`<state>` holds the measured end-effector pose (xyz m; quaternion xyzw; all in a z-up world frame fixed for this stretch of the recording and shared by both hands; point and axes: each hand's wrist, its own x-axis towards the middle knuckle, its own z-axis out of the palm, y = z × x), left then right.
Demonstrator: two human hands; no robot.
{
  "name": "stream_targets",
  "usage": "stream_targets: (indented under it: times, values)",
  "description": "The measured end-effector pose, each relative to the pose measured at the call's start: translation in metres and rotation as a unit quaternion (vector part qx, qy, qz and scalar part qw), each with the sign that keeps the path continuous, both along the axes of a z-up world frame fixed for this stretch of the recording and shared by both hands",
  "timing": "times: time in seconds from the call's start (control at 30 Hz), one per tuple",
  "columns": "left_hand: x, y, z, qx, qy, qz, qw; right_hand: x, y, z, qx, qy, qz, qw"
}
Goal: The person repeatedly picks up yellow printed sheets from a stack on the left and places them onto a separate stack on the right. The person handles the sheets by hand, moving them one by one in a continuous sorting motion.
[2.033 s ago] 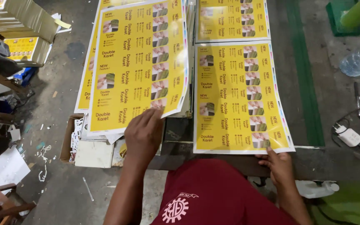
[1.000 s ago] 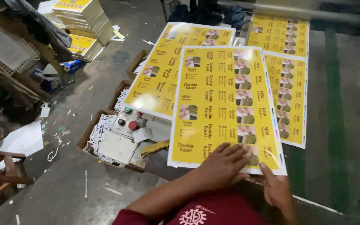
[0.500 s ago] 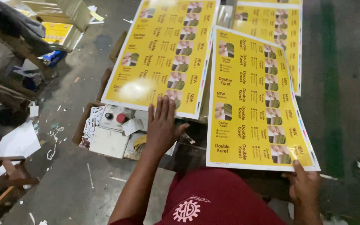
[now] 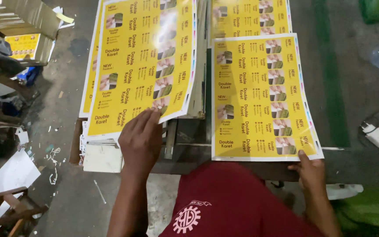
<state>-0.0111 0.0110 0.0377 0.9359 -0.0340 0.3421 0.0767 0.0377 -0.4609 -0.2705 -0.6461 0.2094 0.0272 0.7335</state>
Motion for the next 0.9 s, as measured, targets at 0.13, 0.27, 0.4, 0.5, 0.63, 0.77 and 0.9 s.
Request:
stream_targets:
  times: [0.13, 0.27, 0.4, 0.5, 0.63, 0.77, 0.9]
  values:
    - [0.005, -0.003, -0.023, 0.000, 0.009, -0.011, 1.000, -0.004, 0.014, 0.007, 0.010, 0.000, 0.014, 1.000]
    - [0.010, 0.008, -0.058, 0.010, -0.012, -0.022, 1.000, 0.001, 0.022, -0.011, -0.013, -0.033, -0.009, 0.999]
    - [0.009, 0.007, -0.066, -0.005, -0.013, -0.017, 1.000, 0.026, 0.027, -0.043, -0.008, -0.041, -0.010, 0.999]
    - [0.011, 0.003, -0.064, -0.034, -0.017, -0.033, 0.999, 0.060, 0.036, -0.041, -0.016, -0.059, -0.020, 0.998]
    - [0.008, 0.001, -0.058, -0.043, -0.028, -0.040, 0.998, 0.082, 0.046, -0.016, 0.028, -0.046, 0.007, 0.999]
    - [0.000, 0.004, -0.063, -0.060, -0.059, -0.028, 0.996, 0.070, 0.039, -0.008, 0.019, -0.013, 0.071, 0.997]
    - [0.004, -0.014, -0.079, -0.089, -0.052, -0.083, 0.991, 0.042, 0.073, 0.039, -0.016, 0.014, 0.136, 0.991]
